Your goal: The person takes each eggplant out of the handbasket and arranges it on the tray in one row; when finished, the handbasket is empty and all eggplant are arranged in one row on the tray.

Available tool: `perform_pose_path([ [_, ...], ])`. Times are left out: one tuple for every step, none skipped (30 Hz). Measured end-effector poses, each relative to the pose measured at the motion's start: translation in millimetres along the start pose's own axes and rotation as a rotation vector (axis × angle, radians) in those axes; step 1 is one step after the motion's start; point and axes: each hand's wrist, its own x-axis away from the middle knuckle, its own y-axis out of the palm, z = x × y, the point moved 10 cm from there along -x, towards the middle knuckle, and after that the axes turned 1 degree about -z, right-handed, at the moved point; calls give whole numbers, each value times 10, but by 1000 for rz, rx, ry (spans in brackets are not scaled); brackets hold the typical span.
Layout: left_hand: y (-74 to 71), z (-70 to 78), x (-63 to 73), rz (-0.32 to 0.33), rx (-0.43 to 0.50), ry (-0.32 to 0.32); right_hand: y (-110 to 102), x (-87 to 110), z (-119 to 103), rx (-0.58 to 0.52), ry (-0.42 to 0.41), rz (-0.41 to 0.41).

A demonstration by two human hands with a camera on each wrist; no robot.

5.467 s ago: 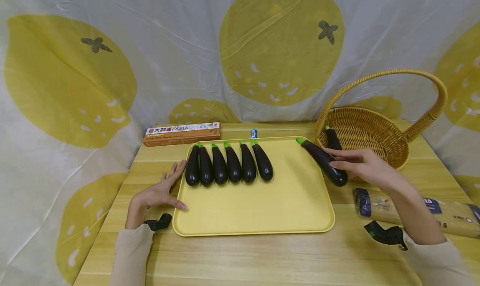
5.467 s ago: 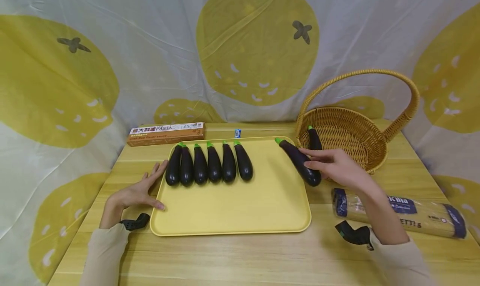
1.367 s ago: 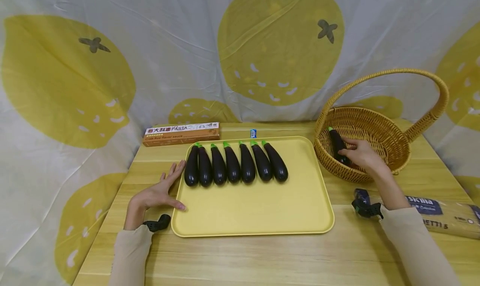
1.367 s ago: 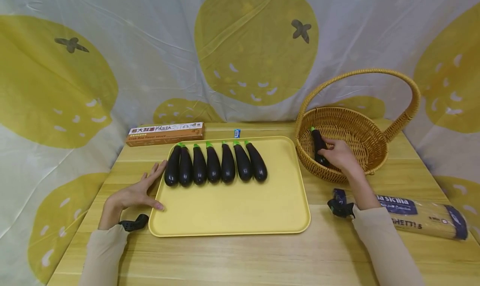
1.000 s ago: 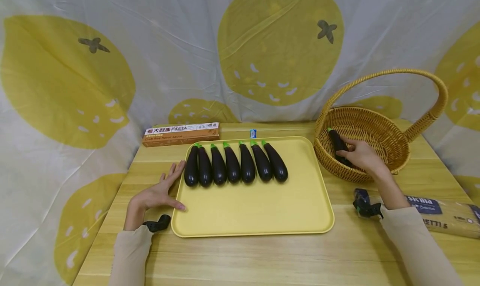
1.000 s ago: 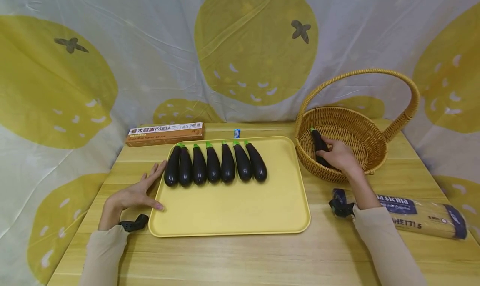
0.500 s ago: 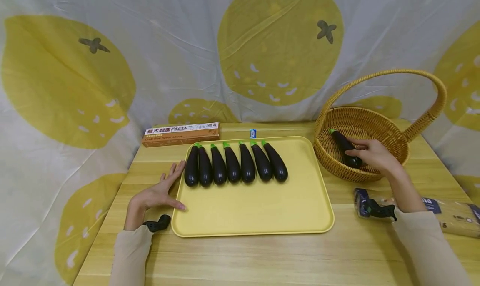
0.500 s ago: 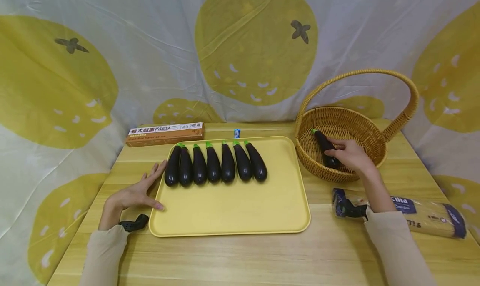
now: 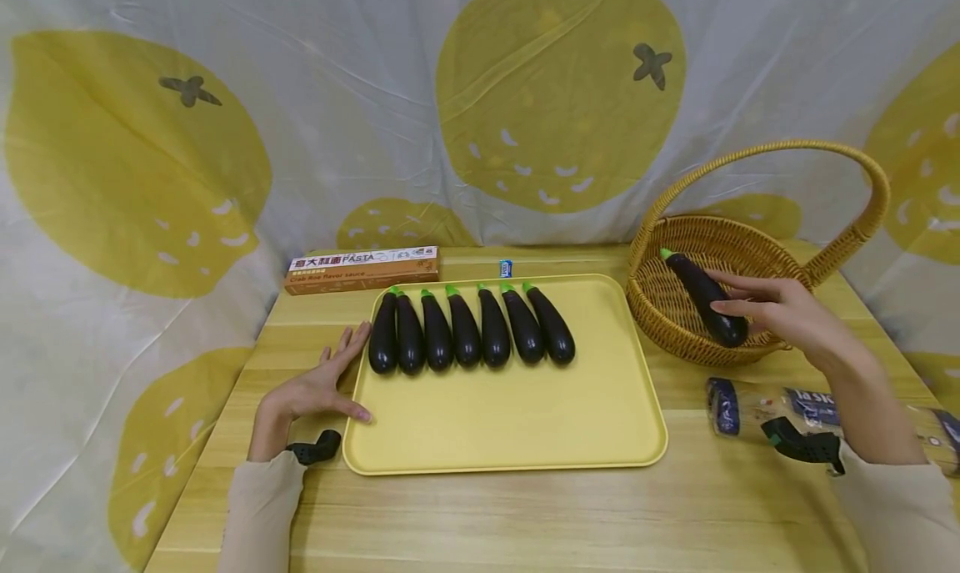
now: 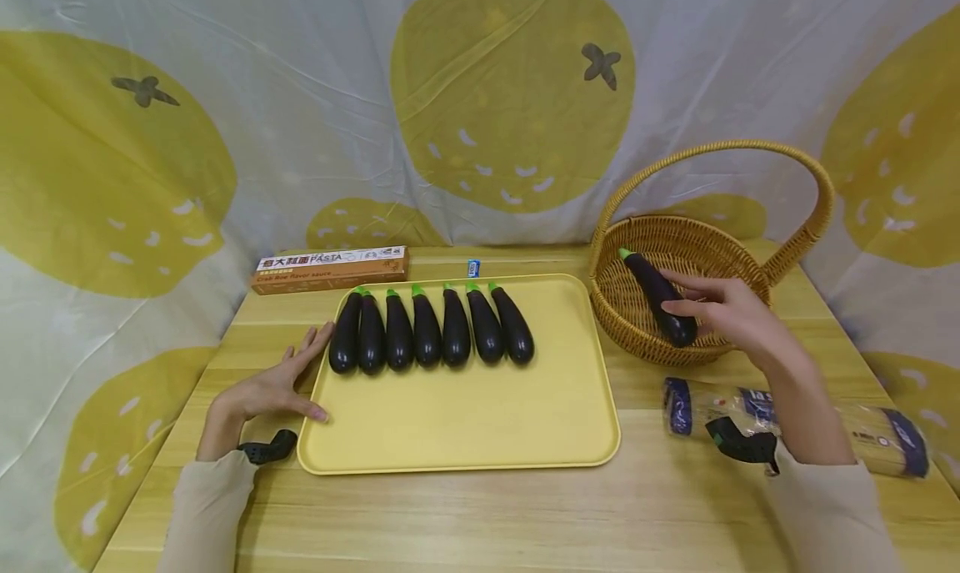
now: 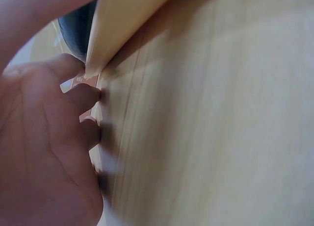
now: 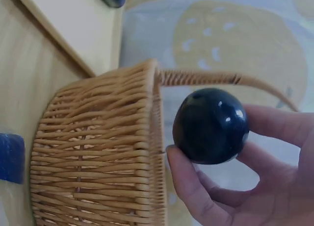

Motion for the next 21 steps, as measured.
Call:
perform_pose_path([
  [0,-2,6,1,1,-1,14,34,-18,4,-11,-6],
  [1,-5,10,2,3,-2,27,68,-34,8,-24,-11],
  [2,-8,15,2,4,-2,46,102,-49,9,-34,-17],
  [2,-11,18,3,5,-4,71,134,-63,7,-45,-27],
  [4,-12,20,3,7,-5,95,164,-78,15,-54,-33],
  [5,-13,22,3,6,-6,127,191,-101,19,-68,-46],
  [8,-17,22,0,5,-10,161,215,-118,20,-71,-56],
  [11,-16,21,-1,5,-12,193,239,-141,25,-70,-61],
  [13,-19,20,-3,5,-14,233,258,-171,20,-69,-69],
  [13,-24,19,-4,5,-17,283,265,-213,7,-80,-80],
  [16,-27,17,-6,2,-19,333,266,-257,1,-84,-85],
  [17,-31,14,-7,1,-21,394,261,-308,-18,-90,-96],
  [18,-35,12,-8,-2,-24,453,246,-356,-21,-92,-98],
  [17,-34,9,-8,-4,-24,523,219,-409,-30,-99,-105],
  [17,-33,7,-8,-6,-24,598,182,-463,-31,-108,-112],
  [16,-30,4,-8,-9,-23,671,137,-512,-28,-114,-116],
  [15,-23,2,-8,-10,-22,741,84,-550,-22,-111,-118],
  [13,-15,2,-9,-7,-20,810,26,-589,-15,-112,-121],
  [10,-8,3,-9,-8,-17,872,-40,-621,-3,-113,-119],
  [6,-1,2,-9,-6,-16,934,-107,-645,-5,-111,-121],
  [4,7,4,-10,-5,-15,991,-175,-662,-8,-103,-122],
])
